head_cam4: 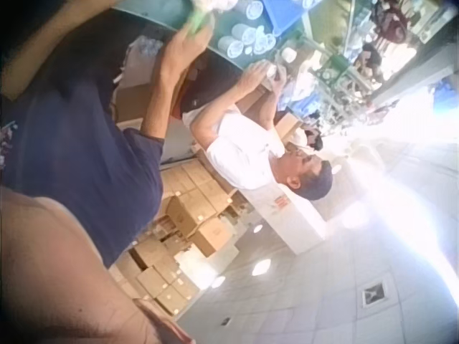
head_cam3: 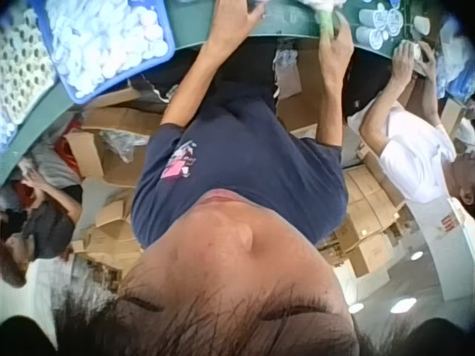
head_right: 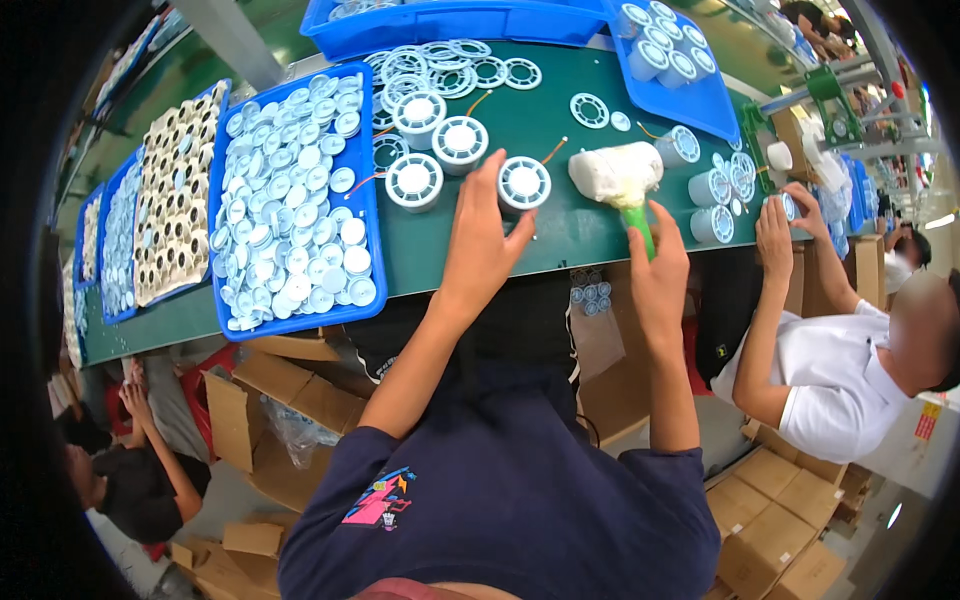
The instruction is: Assemble circular electronic components by fitting parts together and tapping them with a mallet on an assembly line.
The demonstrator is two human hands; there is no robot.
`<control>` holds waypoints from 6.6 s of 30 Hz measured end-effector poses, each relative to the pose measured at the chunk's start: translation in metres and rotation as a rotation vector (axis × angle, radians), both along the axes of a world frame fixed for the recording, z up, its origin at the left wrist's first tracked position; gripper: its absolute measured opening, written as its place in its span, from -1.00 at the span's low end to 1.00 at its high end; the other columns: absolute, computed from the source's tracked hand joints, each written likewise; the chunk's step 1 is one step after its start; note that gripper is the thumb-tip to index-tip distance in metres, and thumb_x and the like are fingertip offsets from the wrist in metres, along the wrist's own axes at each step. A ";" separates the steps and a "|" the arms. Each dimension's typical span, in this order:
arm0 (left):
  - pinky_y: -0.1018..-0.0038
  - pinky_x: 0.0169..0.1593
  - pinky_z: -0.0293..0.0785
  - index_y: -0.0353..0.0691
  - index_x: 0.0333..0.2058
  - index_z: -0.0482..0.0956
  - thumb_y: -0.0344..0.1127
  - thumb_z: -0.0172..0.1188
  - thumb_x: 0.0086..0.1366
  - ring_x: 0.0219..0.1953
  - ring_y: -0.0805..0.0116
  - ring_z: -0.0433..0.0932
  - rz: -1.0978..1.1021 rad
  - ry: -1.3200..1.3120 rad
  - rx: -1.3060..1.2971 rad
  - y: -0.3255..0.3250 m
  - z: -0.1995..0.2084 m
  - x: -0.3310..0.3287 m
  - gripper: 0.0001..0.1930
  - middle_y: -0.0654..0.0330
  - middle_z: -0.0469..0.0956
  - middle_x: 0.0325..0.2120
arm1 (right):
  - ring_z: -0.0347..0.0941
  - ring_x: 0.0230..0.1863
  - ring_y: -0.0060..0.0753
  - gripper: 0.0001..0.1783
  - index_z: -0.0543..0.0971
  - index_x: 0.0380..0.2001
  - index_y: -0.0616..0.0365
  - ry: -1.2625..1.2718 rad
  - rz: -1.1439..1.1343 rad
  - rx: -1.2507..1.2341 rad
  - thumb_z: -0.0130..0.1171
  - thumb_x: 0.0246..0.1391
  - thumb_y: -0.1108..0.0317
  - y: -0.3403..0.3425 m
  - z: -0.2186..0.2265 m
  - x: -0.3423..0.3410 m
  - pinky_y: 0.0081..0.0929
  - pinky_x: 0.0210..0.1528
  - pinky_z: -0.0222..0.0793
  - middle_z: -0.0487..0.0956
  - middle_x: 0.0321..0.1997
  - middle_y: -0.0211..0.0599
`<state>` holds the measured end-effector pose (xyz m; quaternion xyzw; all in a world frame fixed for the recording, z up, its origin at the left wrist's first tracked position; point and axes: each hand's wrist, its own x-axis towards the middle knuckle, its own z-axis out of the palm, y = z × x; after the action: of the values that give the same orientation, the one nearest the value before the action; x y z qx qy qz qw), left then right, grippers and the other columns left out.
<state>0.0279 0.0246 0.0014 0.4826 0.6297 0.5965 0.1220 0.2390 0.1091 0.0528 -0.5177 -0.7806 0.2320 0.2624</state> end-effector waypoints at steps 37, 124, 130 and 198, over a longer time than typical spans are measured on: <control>0.22 0.24 0.43 -0.42 0.40 0.16 -0.47 0.25 0.31 0.18 0.02 0.49 0.225 -0.149 -0.085 -0.073 0.003 -0.005 -0.27 -0.15 0.33 0.28 | 0.64 -0.12 0.13 -0.36 0.64 -0.03 -0.09 -0.098 0.625 0.431 0.44 -0.06 -0.26 0.010 -0.012 -0.189 -0.14 -0.20 0.62 0.38 0.35 0.09; 0.22 0.04 0.45 -0.13 -0.10 0.66 -0.38 0.34 0.21 -0.01 0.15 0.58 0.308 0.429 -0.177 -0.065 -0.007 0.000 -0.74 0.24 0.62 -0.05 | 0.38 0.26 0.26 -0.38 0.49 0.18 0.17 -0.259 0.023 0.804 0.38 0.13 0.10 0.207 0.008 -0.156 0.07 0.24 0.39 0.44 0.26 0.12; 0.21 0.03 0.45 -0.15 -0.10 0.65 -0.37 0.34 0.22 -0.01 0.13 0.58 0.278 0.439 -0.174 -0.069 -0.010 0.000 -0.75 0.21 0.62 -0.05 | 0.50 0.08 0.10 -0.77 0.65 -0.12 0.21 0.226 0.549 0.649 0.29 0.14 0.44 0.182 0.019 -0.263 -0.10 0.14 0.47 0.55 0.04 -0.07; 0.29 -0.03 0.43 -0.08 -0.11 0.67 -0.36 0.38 0.19 -0.04 0.18 0.59 0.233 0.486 -0.216 -0.061 -0.006 0.003 -0.73 0.28 0.63 -0.09 | 0.36 0.20 0.12 -0.42 0.58 0.09 -0.22 -0.310 0.954 0.369 0.24 -0.01 0.58 0.237 0.020 -0.440 -0.06 0.29 0.41 0.51 0.27 -0.37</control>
<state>0.0305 -0.0366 -0.0049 0.5199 0.7514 0.4031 -0.0510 -0.2012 0.3458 0.0723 -0.0786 -0.9867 0.1055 0.0960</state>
